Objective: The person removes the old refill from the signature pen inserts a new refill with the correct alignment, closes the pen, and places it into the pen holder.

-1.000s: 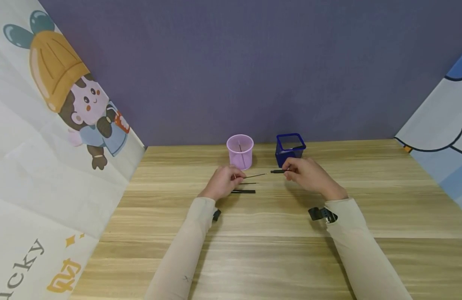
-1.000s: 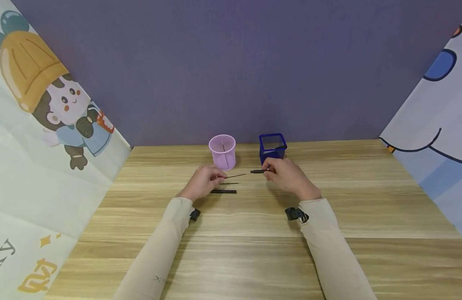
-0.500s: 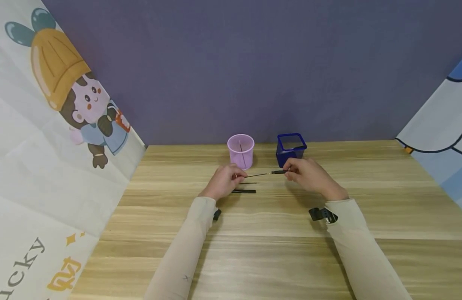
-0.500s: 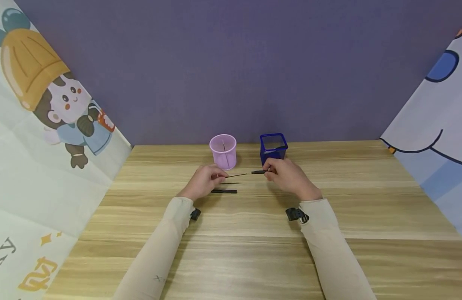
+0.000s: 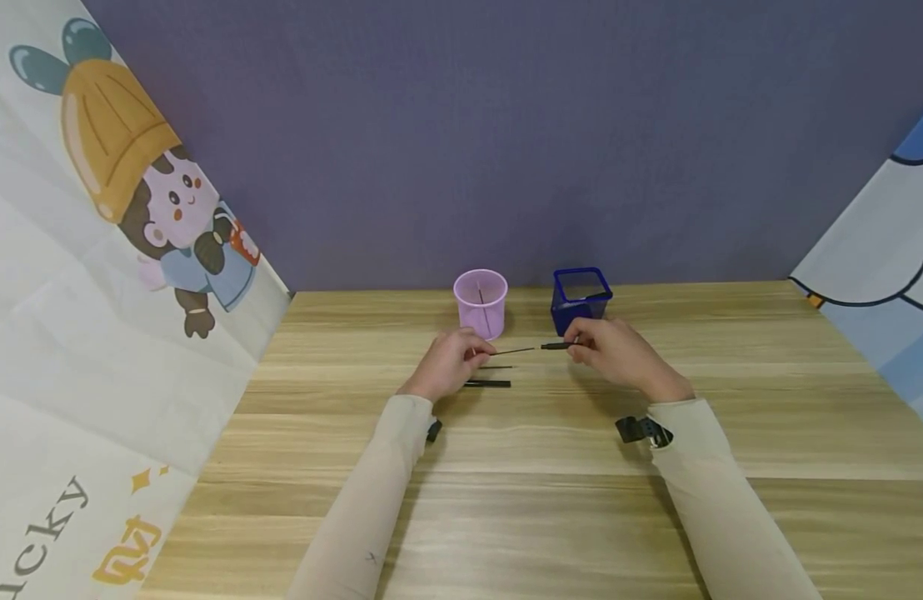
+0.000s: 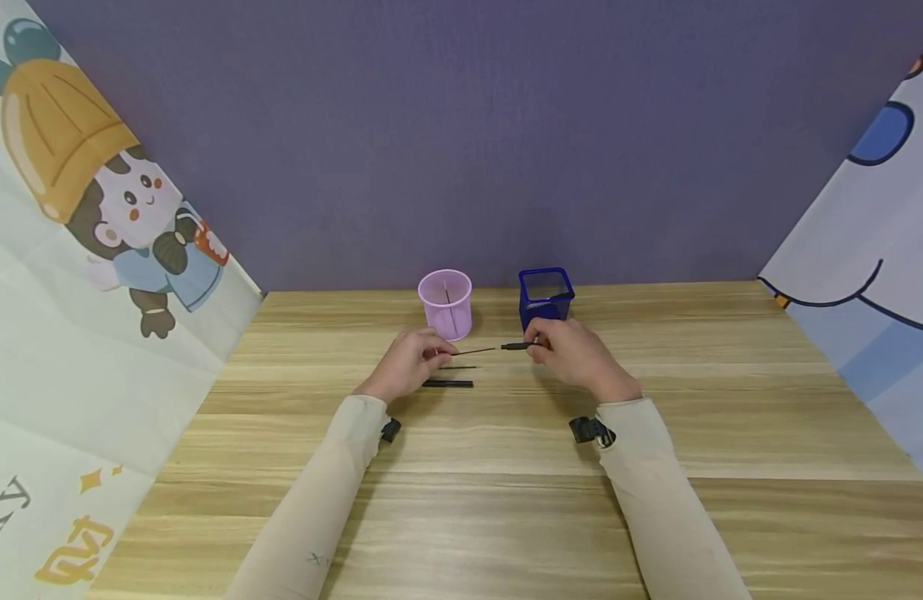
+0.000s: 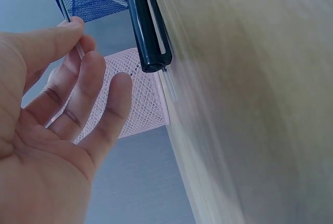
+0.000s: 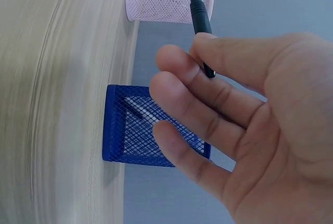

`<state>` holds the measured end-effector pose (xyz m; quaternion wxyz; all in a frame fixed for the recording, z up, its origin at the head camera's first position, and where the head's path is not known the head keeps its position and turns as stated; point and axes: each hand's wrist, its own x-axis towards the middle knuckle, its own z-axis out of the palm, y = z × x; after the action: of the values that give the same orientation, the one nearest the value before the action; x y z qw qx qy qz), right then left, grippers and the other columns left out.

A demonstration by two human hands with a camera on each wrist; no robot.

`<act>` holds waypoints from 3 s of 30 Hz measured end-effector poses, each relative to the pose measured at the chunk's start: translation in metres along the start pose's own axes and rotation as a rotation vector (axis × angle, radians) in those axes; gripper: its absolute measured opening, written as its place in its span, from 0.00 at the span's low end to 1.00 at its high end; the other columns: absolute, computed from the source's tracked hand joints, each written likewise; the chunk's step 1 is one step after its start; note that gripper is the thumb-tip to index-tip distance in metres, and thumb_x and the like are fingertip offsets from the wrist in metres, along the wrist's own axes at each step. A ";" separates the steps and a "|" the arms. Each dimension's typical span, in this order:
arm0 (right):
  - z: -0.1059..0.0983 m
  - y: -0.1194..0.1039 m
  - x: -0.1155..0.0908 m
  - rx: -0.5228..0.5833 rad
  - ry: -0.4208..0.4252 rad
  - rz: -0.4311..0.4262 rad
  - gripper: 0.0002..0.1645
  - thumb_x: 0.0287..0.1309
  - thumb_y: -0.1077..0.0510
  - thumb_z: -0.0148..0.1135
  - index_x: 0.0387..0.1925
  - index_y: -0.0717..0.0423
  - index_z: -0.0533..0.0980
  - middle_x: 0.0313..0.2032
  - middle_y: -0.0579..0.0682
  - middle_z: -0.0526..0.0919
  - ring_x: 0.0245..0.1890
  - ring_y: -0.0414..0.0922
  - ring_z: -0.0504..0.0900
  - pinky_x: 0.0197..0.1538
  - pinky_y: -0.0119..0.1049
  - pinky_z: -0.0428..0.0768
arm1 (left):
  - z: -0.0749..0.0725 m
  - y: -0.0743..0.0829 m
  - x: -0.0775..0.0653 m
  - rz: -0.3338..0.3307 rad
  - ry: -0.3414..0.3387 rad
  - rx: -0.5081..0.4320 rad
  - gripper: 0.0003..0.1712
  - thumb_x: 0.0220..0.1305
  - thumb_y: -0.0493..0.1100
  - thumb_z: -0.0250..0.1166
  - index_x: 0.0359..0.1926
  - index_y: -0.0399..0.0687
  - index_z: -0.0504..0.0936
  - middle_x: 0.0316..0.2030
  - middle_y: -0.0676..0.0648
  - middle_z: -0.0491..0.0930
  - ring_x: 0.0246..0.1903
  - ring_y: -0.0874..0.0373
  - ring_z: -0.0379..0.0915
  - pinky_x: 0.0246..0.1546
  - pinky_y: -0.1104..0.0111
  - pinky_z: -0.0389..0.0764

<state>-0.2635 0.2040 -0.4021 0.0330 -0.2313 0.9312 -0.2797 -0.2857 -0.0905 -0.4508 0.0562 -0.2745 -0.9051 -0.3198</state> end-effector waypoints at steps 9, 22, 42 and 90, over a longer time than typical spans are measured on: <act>0.004 0.001 0.002 -0.019 0.009 -0.030 0.08 0.70 0.62 0.62 0.48 0.59 0.80 0.32 0.51 0.88 0.28 0.40 0.82 0.30 0.36 0.77 | 0.000 0.002 0.000 0.023 0.001 -0.011 0.09 0.65 0.35 0.70 0.45 0.45 0.91 0.35 0.50 0.85 0.32 0.61 0.75 0.36 0.70 0.78; 0.009 0.002 0.005 -0.030 0.010 -0.026 0.06 0.69 0.61 0.63 0.45 0.57 0.80 0.30 0.52 0.87 0.25 0.38 0.79 0.29 0.35 0.75 | 0.002 0.006 0.001 0.036 0.000 0.005 0.09 0.65 0.36 0.70 0.45 0.47 0.91 0.35 0.50 0.85 0.33 0.60 0.76 0.38 0.70 0.79; 0.012 0.002 0.005 0.002 -0.033 -0.002 0.08 0.70 0.64 0.59 0.47 0.58 0.80 0.37 0.50 0.90 0.37 0.46 0.88 0.38 0.42 0.84 | 0.004 0.012 0.001 0.041 -0.014 0.026 0.09 0.67 0.35 0.68 0.46 0.47 0.90 0.39 0.49 0.87 0.40 0.57 0.81 0.48 0.64 0.82; 0.015 -0.005 0.007 0.011 -0.040 -0.065 0.05 0.69 0.65 0.61 0.43 0.59 0.81 0.33 0.45 0.90 0.34 0.47 0.87 0.37 0.39 0.83 | 0.010 0.022 0.000 0.038 0.012 -0.152 0.12 0.67 0.29 0.65 0.47 0.43 0.88 0.46 0.46 0.89 0.46 0.55 0.86 0.50 0.72 0.85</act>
<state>-0.2644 0.1896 -0.4115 0.0434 -0.2669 0.9208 -0.2810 -0.2731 -0.0699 -0.4464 0.0469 -0.2931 -0.8725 -0.3882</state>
